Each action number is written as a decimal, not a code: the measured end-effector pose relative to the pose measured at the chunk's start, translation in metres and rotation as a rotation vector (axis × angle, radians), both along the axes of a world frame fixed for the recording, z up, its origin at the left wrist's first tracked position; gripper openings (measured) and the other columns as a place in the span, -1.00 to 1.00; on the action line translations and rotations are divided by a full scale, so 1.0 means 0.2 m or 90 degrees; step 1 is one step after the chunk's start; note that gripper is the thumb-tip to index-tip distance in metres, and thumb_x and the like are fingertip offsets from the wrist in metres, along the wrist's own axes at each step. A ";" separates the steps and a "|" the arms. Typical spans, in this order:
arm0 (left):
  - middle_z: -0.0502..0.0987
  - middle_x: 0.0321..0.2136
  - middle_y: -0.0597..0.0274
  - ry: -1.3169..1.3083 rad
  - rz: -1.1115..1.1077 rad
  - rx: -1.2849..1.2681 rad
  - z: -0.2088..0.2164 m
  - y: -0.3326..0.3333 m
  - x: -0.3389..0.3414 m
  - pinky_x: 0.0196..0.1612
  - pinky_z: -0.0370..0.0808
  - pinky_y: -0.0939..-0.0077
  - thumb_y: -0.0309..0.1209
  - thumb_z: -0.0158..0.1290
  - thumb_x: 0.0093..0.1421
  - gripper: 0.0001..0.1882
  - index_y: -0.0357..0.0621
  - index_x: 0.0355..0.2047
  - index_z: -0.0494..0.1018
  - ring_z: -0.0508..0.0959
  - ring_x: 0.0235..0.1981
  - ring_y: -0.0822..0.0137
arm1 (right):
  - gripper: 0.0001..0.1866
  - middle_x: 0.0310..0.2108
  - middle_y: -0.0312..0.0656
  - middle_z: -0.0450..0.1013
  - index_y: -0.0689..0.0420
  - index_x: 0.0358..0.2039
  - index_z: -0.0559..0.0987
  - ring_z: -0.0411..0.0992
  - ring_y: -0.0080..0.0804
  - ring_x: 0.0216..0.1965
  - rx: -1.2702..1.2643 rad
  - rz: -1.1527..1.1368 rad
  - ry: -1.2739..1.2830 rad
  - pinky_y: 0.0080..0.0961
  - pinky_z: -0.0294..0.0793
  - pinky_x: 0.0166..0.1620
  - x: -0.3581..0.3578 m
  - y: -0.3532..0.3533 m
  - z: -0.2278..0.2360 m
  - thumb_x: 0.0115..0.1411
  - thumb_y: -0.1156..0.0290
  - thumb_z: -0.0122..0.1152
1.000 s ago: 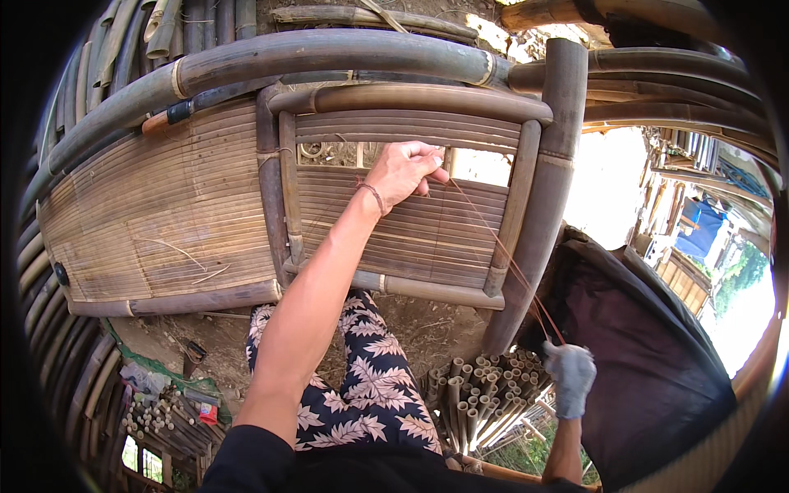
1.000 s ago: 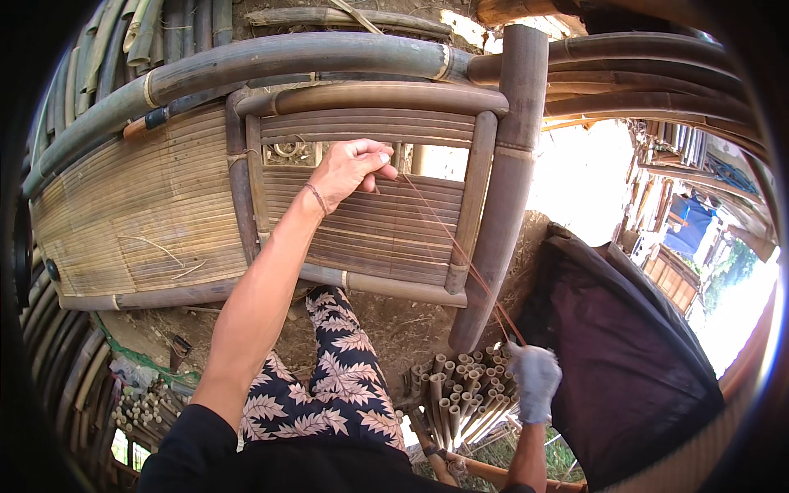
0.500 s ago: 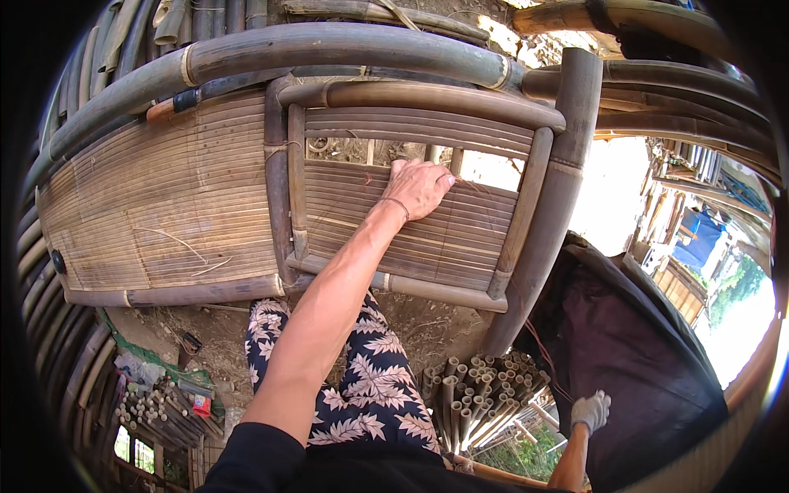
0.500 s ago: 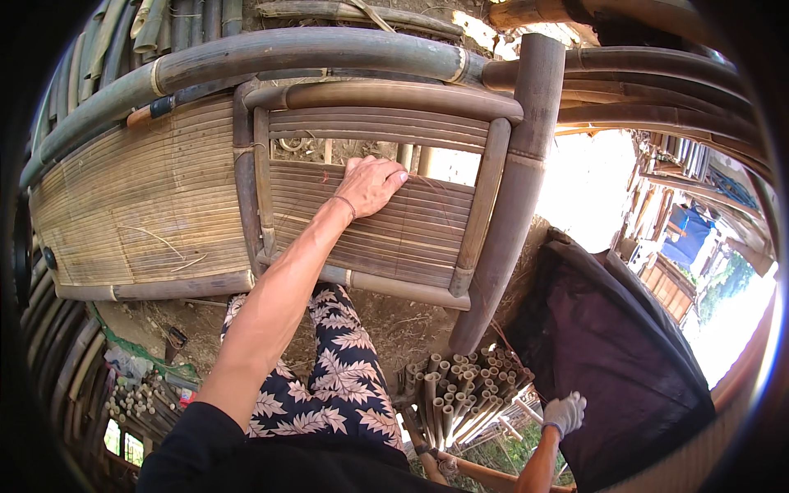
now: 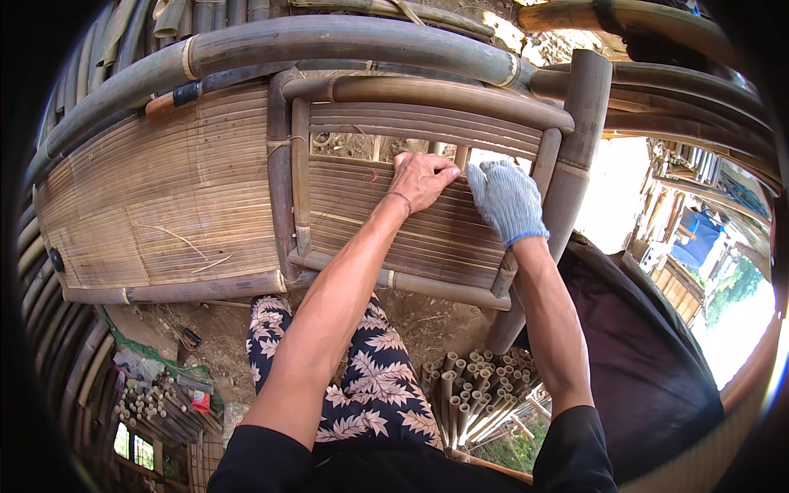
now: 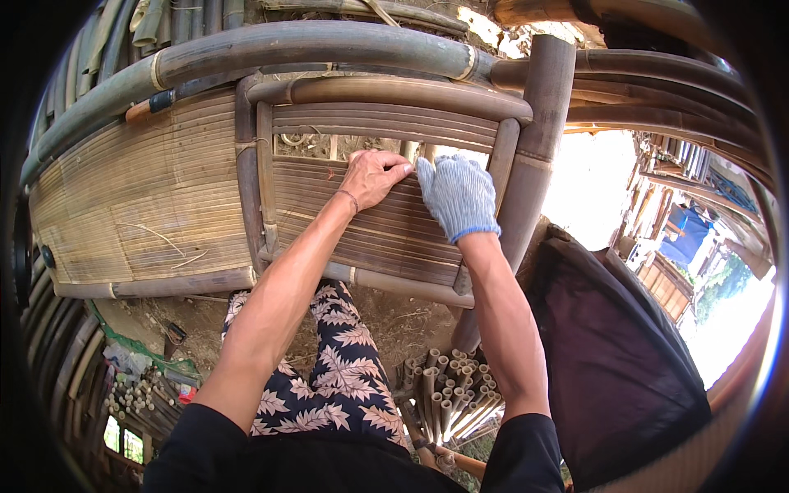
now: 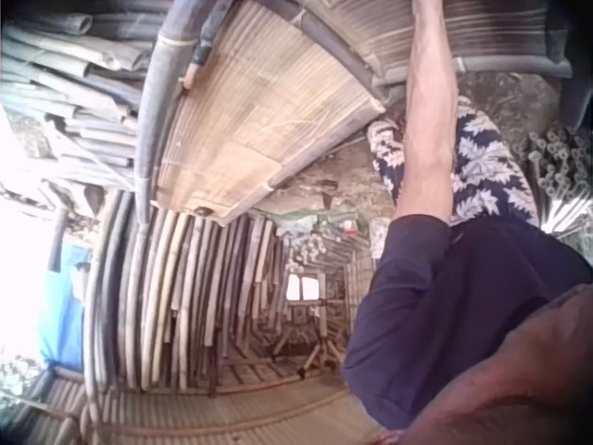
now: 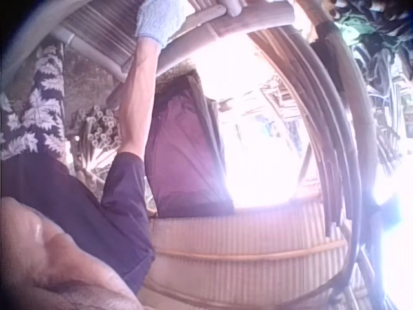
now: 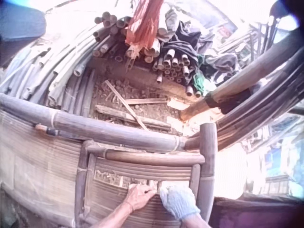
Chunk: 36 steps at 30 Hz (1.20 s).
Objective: The person ties bamboo slats to a wooden frame using a cord, handles a piece of red netting, and then trims the excess cord with a knife.
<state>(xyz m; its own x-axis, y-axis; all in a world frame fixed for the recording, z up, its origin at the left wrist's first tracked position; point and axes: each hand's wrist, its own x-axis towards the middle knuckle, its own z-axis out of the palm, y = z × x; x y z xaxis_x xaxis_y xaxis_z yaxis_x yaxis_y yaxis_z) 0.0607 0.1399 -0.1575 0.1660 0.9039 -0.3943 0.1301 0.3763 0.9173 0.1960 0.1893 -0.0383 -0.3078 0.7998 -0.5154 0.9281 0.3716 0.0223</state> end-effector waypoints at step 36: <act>0.65 -0.54 0.18 -0.219 0.060 -0.050 0.25 0.00 0.06 -0.29 0.55 0.47 -0.29 0.09 0.24 -0.75 -0.21 -0.26 0.63 0.64 -0.45 0.40 | -0.23 0.19 0.03 0.31 0.15 0.32 0.23 0.47 -0.13 0.02 0.037 -0.110 0.378 -0.34 0.52 0.05 0.16 -0.03 0.29 0.00 0.70 -0.04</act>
